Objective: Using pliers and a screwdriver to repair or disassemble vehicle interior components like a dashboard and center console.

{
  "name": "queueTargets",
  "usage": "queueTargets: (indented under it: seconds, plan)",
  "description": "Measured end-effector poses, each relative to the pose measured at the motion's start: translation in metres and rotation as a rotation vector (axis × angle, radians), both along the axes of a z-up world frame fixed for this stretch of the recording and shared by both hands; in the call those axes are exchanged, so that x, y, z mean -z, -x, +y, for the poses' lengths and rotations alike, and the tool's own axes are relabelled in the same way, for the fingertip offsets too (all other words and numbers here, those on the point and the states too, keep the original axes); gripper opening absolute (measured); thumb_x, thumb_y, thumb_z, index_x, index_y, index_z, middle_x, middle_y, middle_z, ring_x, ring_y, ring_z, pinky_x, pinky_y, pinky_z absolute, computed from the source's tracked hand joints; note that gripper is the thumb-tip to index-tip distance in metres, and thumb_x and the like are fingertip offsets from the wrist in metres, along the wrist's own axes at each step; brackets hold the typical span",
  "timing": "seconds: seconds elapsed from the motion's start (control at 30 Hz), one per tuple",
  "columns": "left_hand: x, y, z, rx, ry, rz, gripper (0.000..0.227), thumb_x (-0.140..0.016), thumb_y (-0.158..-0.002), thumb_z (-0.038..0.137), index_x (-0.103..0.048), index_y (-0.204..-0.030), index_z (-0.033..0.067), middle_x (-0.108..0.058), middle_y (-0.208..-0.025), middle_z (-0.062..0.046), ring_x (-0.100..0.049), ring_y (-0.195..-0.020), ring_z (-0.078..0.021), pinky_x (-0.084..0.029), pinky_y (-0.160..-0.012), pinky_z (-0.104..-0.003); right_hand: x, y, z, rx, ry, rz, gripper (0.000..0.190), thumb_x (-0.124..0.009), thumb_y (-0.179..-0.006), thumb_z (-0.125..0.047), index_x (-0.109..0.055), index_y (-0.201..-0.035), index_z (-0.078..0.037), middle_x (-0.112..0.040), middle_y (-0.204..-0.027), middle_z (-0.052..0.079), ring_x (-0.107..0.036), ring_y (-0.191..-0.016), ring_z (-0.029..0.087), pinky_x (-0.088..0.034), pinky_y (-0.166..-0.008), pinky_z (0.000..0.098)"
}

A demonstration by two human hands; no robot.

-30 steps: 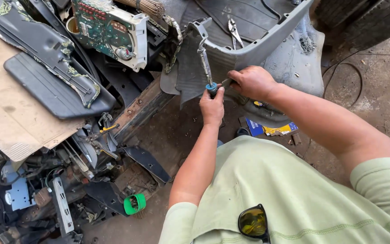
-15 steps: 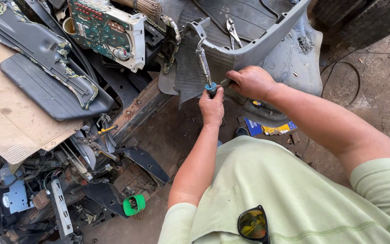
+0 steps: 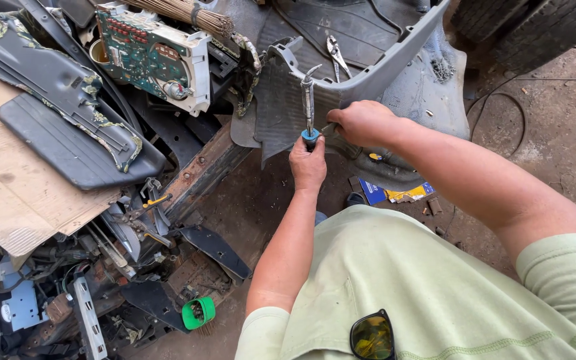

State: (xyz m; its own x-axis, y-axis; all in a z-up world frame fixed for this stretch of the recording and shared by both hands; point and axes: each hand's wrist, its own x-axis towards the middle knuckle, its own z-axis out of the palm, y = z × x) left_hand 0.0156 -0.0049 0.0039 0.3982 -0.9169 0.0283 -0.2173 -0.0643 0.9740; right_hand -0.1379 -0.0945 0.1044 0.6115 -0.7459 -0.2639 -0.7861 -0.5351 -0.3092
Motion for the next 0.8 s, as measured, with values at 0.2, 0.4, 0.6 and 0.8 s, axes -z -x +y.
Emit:
queueTargets:
  seconds: [0.2,0.4,0.6,0.8]
  plan:
    - [0.004,0.002,0.002,-0.021,-0.032,-0.005,0.014,-0.074,-0.092,0.016,-0.071,-0.099,0.0042,-0.071,-0.082,-0.006,-0.065,-0.074,-0.0149,-0.053,-0.073,-0.032,0.018,-0.009,-0.014,-0.017,-0.149,0.020,0.032,-0.064,-0.089,-0.021,-0.070,-0.121,-0.017,-0.074,-0.100,0.016,-0.069,-0.097,0.040,-0.054,-0.085,0.0523]
    - [0.005,0.005,0.005,-0.006,0.026,-0.051,0.014,-0.074,-0.091,0.014,-0.070,-0.098,0.0037,-0.069,-0.083,-0.007,-0.065,-0.075,-0.0172,-0.054,-0.074,-0.033,0.023,-0.007,-0.017,-0.056,-0.161,0.047,0.031,-0.064,-0.091,-0.018,-0.069,-0.121,-0.014,-0.074,-0.101,0.018,-0.069,-0.100,0.040,-0.054,-0.087,0.0514]
    - [0.006,0.007,0.006,-0.016,0.056,-0.059,0.013,-0.075,-0.090,0.013,-0.070,-0.097,0.0038,-0.070,-0.083,-0.008,-0.066,-0.075,-0.0182,-0.054,-0.074,-0.034,-0.004,-0.017,-0.010,0.072,-0.455,0.035,0.034,-0.058,-0.090,-0.012,-0.066,-0.123,-0.013,-0.077,-0.083,0.018,-0.078,-0.079,0.034,-0.059,-0.076,0.0463]
    - [0.010,0.010,0.008,-0.044,0.066,-0.015,0.013,-0.074,-0.092,0.014,-0.071,-0.099,0.0046,-0.071,-0.083,-0.007,-0.067,-0.075,-0.0172,-0.055,-0.073,-0.034,0.023,-0.013,-0.011,0.032,-0.304,-0.035,0.034,-0.060,-0.089,-0.011,-0.066,-0.122,-0.012,-0.074,-0.085,0.018,-0.074,-0.079,0.035,-0.056,-0.074,0.0466]
